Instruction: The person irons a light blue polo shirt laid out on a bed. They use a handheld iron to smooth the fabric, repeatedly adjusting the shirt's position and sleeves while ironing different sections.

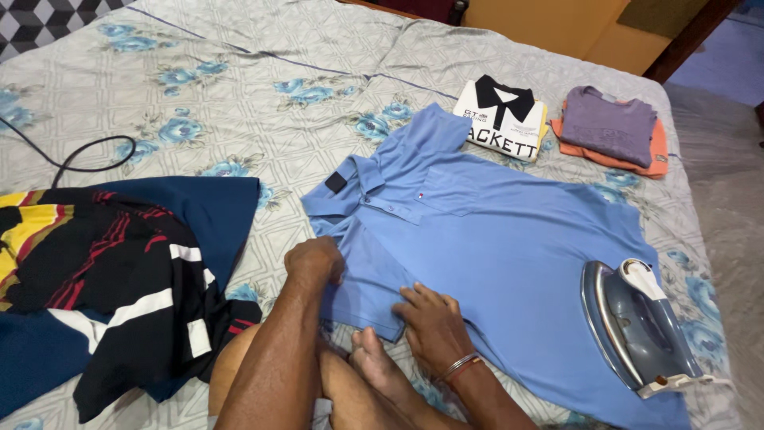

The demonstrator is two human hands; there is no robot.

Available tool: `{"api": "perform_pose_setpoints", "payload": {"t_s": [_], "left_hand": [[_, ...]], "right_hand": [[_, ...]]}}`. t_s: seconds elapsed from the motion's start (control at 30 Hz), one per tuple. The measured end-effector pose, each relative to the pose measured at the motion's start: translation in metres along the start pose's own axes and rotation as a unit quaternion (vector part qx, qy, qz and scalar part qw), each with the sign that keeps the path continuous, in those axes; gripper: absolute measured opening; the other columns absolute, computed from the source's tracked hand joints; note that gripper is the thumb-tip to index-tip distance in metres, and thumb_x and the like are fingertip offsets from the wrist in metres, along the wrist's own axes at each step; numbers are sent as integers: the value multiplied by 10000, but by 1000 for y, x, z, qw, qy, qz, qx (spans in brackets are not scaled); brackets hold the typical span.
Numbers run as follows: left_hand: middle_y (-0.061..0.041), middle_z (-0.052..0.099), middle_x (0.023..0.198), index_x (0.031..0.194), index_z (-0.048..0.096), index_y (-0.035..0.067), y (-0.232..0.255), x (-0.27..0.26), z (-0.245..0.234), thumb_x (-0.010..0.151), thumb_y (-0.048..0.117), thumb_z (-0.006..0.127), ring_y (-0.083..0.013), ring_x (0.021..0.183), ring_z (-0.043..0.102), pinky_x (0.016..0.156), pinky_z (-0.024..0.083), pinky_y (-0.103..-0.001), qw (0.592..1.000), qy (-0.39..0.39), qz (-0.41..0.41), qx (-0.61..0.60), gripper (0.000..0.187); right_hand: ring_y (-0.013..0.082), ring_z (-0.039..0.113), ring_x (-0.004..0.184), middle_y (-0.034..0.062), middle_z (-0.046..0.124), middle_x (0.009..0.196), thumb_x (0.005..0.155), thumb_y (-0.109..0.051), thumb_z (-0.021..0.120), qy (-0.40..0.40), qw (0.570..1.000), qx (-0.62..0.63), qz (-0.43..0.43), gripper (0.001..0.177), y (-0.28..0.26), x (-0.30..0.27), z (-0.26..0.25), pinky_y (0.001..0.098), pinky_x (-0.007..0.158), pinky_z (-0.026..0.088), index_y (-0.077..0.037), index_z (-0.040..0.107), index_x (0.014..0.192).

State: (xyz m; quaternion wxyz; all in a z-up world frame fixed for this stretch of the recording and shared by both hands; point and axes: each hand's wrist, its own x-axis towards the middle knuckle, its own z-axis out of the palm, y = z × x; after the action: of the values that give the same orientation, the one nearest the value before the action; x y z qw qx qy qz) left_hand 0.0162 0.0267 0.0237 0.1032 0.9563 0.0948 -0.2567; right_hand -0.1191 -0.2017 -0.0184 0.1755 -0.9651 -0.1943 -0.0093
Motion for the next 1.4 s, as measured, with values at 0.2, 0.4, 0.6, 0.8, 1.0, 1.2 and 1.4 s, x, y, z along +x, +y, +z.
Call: {"api": "perform_pose_setpoints", "payload": {"t_s": [0.2, 0.4, 0.6, 0.8, 1.0, 1.2, 1.4], "left_hand": [[-147, 742, 1156, 1144, 759, 107, 1, 11, 10, 876, 198, 691, -335, 1110, 713, 844, 598, -479, 983, 181, 13, -35, 291], [-165, 743, 1113, 1053, 770, 117, 23, 11, 24, 906, 128, 638, -381, 1053, 715, 934, 556, -509, 947, 223, 229, -22, 198], [-182, 616, 1229, 1115, 676, 53, 20, 0, 24, 592, 302, 969, -394, 1140, 624, 904, 535, -489, 937, 267, 223, -5, 649], [-168, 706, 1148, 1151, 679, 62, 33, -4, 32, 700, 463, 898, -357, 1097, 684, 940, 546, -472, 945, 163, 282, 21, 642], [-139, 637, 1173, 1180, 603, 52, 47, -36, 43, 498, 634, 958, -345, 1123, 643, 925, 530, -463, 943, 133, 279, 121, 964], [-124, 603, 1231, 1260, 553, 49, 51, -67, 28, 439, 610, 988, -327, 1173, 623, 867, 585, -448, 950, 94, 237, 180, 1086], [-166, 568, 1302, 1371, 491, 54, 28, -65, 10, 531, 562, 1018, -339, 1214, 628, 932, 559, -426, 978, 47, 167, 111, 1114]], "right_hand": [[363, 255, 1513, 101, 362, 1622, 909, -357, 686, -42, 998, -29, -24, 625, -20, 8, -12, 618, 1103, 193, -205, 510, 1489], [319, 276, 1484, 97, 364, 1638, 863, -389, 722, -46, 997, -42, 35, 620, 0, 2, -20, 577, 1128, 235, -228, 550, 1436], [349, 571, 1329, 154, 631, 1395, 772, -443, 777, 251, 893, -261, 266, 660, 144, -74, -94, 538, 1076, 465, -111, 642, 1327], [467, 667, 1109, 251, 724, 1169, 927, -556, 640, 170, 877, -106, 436, 633, 267, -128, -128, 540, 938, 507, -119, 649, 1385], [465, 712, 1050, 216, 775, 1077, 1017, -643, 503, 131, 857, -121, 483, 571, 286, -128, -117, 549, 892, 537, -157, 706, 1237], [489, 698, 1039, 254, 761, 1068, 1024, -634, 505, 136, 862, -139, 469, 560, 275, -129, -119, 564, 885, 530, -141, 698, 1207], [495, 694, 1034, 256, 758, 1062, 1004, -618, 542, 157, 867, -116, 458, 567, 273, -130, -121, 563, 878, 529, -119, 722, 1201]]}}
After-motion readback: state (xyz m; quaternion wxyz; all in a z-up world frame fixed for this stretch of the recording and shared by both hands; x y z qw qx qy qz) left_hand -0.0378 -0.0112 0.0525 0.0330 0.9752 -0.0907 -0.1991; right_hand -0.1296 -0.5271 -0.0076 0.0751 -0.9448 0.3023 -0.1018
